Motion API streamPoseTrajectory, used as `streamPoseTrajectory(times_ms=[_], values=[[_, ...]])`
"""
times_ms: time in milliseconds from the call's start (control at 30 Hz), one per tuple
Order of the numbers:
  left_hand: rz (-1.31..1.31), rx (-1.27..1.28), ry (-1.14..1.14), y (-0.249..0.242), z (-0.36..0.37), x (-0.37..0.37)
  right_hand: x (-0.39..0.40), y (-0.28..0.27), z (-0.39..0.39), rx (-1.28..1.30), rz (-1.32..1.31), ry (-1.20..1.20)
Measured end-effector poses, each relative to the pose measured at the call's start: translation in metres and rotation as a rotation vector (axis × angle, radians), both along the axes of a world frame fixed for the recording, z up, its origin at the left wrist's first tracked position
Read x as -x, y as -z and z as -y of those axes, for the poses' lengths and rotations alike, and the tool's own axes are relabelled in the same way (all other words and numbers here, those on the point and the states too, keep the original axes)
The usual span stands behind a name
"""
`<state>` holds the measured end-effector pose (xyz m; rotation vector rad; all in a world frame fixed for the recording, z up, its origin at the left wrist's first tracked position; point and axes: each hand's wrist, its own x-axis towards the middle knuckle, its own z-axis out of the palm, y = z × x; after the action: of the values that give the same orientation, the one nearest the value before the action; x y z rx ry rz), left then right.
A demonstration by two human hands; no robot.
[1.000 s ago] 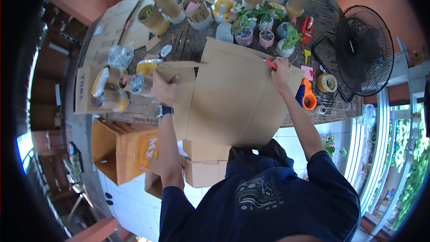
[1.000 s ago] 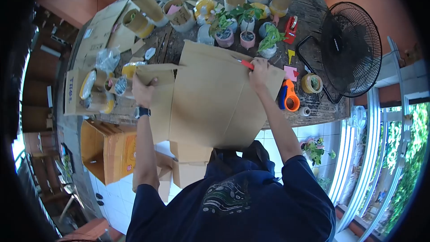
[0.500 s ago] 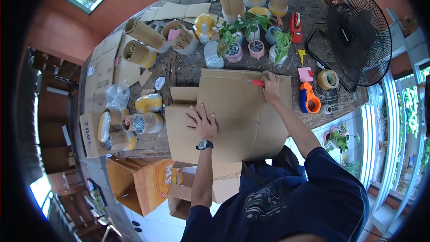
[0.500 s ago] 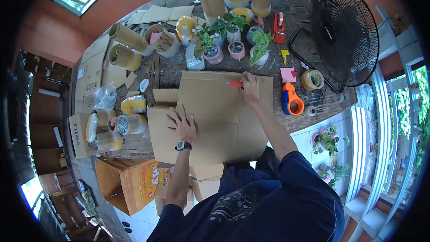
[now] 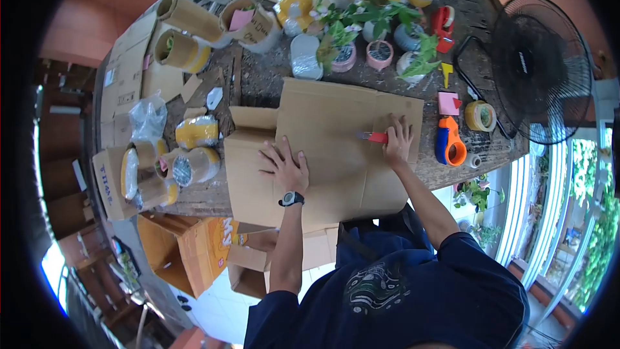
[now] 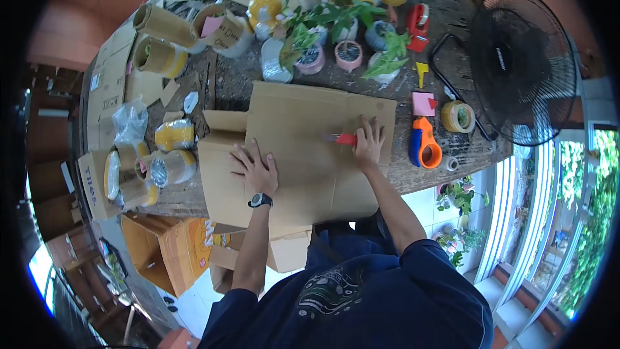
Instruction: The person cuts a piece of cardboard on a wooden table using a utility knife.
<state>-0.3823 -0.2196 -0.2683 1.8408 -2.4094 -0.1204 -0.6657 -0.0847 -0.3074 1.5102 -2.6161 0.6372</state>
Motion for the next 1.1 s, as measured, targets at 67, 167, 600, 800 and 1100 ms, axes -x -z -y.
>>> streamPoseTrajectory(times_ms=[67, 167, 600, 800, 1100], values=[[-0.01, 0.026, -0.002, 0.005, 0.0, -0.002, -0.001, 0.003, 0.001, 0.0, -0.004, -0.001], [-0.03, 0.047, 0.006, 0.007, -0.001, -0.004, 0.0, 0.002, -0.001, -0.005, 0.016, -0.015], [-0.079, -0.133, -0.027, 0.027, -0.02, -0.023, 0.001, 0.009, -0.002, -0.041, -0.067, -0.052], [-0.177, -0.14, -0.038, 0.026, -0.016, -0.028, -0.001, 0.01, 0.003, -0.009, -0.076, -0.062], [-0.535, 0.195, -0.858, 0.016, -0.081, -0.12, -0.005, 0.007, 0.001, -0.065, -0.133, -0.044]])
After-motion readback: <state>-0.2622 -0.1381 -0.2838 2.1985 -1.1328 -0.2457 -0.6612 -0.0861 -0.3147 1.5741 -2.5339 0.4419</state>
